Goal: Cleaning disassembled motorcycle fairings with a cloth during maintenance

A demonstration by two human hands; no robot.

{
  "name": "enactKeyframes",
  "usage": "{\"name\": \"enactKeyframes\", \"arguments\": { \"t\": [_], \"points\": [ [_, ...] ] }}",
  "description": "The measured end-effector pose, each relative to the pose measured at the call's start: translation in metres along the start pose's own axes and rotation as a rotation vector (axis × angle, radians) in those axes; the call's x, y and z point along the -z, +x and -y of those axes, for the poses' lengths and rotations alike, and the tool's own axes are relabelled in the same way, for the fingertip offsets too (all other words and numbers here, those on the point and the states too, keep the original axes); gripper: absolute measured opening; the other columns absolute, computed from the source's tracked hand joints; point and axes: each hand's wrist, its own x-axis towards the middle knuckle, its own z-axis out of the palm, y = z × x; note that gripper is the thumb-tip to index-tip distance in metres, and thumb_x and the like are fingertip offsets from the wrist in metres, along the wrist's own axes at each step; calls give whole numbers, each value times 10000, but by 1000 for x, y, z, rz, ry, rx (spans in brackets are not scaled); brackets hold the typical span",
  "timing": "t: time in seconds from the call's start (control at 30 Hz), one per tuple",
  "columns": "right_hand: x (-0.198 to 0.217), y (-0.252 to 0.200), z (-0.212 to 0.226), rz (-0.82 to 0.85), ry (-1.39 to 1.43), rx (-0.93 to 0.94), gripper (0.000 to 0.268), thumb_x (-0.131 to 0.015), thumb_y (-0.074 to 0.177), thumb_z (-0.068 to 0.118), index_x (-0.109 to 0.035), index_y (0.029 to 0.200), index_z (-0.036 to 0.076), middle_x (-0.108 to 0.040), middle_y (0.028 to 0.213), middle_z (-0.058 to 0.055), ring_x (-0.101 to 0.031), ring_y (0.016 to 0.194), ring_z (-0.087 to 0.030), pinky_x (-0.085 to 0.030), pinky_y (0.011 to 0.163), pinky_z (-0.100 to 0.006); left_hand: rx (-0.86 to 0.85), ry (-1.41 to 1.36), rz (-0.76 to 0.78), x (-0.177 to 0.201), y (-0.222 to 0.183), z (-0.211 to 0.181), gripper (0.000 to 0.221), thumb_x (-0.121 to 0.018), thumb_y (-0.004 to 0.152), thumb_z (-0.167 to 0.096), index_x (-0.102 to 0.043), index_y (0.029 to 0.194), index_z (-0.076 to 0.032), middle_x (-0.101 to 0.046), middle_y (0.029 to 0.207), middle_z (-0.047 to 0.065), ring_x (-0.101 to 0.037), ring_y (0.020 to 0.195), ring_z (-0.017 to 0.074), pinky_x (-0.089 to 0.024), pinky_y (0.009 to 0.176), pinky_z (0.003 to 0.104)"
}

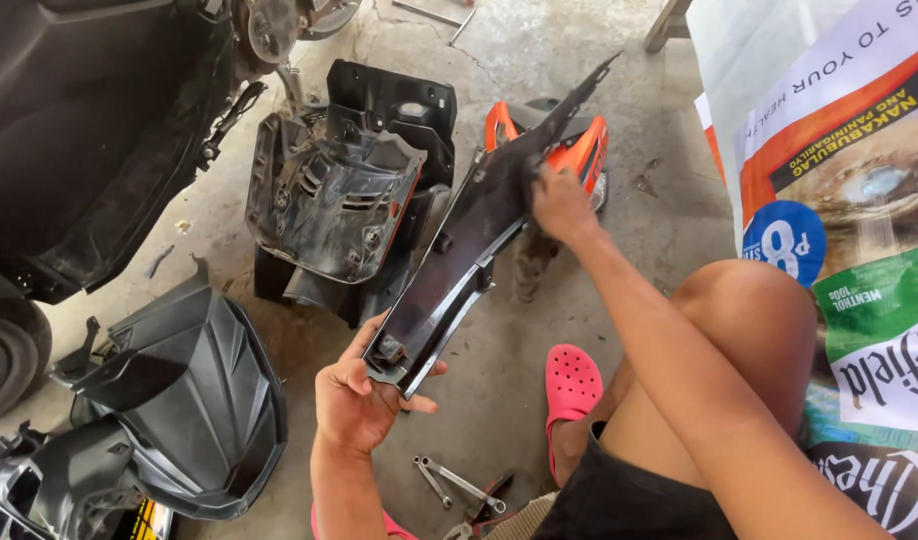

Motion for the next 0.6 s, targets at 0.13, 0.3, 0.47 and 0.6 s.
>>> {"name": "enactKeyframes", "arguments": {
  "t": [0.13,0.3,0.47,0.6],
  "points": [
    [-2,39,-74,-290,52,0,363,-505,952,166,-665,1198,-47,-697,1014,-306,-632,908,-494,-500,805,-553,18,37,-27,4,-12,-22,971,-468,502,-43,-427,1464,83,-531,1320,432,-605,989,653,-637,492,572],
    [-4,56,-136,-621,407,-812,405,-515,894,479,-660,1138,189,-736,1119,-115,-697,1143,-298,-555,989,-408,-102,118,106,12,-46,-65,1003,-534,531,-118,-377,1498,96,-580,1230,482,-613,976,721,-592,516,740],
    [-50,-33,-48,-176,-461,-214,495,-592,901,489,-694,1106,50,-702,1091,-254,-692,1024,-420,-555,795,-526,-249,109,116,27,-55,-76,991,-525,549,-89,-361,1506,109,-583,1280,453,-628,1003,687,-563,551,772],
    [-15,-109,148,796,-357,206,602,-657,876,384,-619,1381,59,-613,1378,-248,-609,1221,-462,-476,986,-605,-314,71,117,54,-35,-70,924,-529,550,-95,-458,1459,57,-605,1282,412,-601,1021,709,-562,588,780]
  ]
}}
